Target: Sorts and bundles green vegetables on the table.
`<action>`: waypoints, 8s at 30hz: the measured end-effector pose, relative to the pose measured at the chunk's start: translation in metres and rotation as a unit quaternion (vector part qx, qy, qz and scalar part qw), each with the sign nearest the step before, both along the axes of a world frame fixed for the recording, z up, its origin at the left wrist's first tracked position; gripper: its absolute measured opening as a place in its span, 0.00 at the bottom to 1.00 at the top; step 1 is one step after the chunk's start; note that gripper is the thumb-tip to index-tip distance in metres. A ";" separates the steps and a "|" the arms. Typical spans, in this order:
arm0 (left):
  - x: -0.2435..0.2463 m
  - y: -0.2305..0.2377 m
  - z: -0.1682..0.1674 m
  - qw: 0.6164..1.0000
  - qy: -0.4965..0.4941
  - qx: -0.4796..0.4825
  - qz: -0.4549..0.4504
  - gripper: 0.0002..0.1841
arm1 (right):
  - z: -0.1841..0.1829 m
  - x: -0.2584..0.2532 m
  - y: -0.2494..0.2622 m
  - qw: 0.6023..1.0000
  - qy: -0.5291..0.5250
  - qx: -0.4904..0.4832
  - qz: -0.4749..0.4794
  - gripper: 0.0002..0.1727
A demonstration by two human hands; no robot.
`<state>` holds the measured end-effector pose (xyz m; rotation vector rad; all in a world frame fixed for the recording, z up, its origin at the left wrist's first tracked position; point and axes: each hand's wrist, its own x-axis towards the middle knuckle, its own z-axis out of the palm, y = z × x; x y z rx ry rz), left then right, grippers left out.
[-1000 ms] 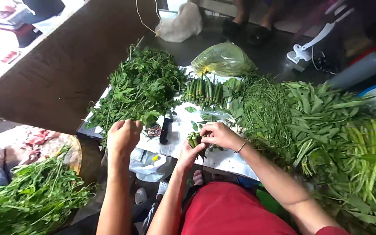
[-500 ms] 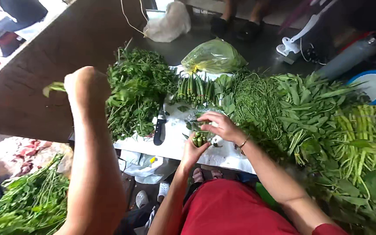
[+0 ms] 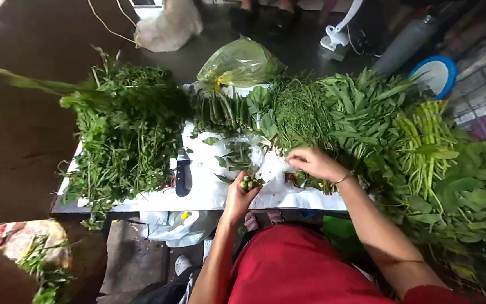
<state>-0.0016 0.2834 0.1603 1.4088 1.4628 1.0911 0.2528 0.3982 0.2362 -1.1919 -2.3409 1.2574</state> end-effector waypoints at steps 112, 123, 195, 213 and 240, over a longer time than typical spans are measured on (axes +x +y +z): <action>-0.036 -0.003 -0.016 0.938 0.292 -0.176 -0.066 0.41 | -0.066 -0.229 0.161 0.978 0.040 0.001 -0.203 0.23; -0.015 0.016 -0.040 0.871 0.394 -0.194 -0.218 0.24 | -0.143 -0.193 0.099 0.964 -0.179 0.115 0.158 0.40; -0.065 -0.053 0.016 0.768 -0.533 -0.076 0.347 0.11 | -0.129 -0.220 0.100 0.949 -0.257 0.119 0.138 0.15; -0.058 -0.043 -0.001 0.792 -0.495 -0.046 0.353 0.09 | -0.073 -0.181 0.011 0.981 -0.050 0.037 0.183 0.14; -0.071 -0.053 -0.003 0.843 -0.419 -0.032 0.335 0.05 | -0.126 -0.185 0.021 0.935 -0.232 0.059 0.261 0.16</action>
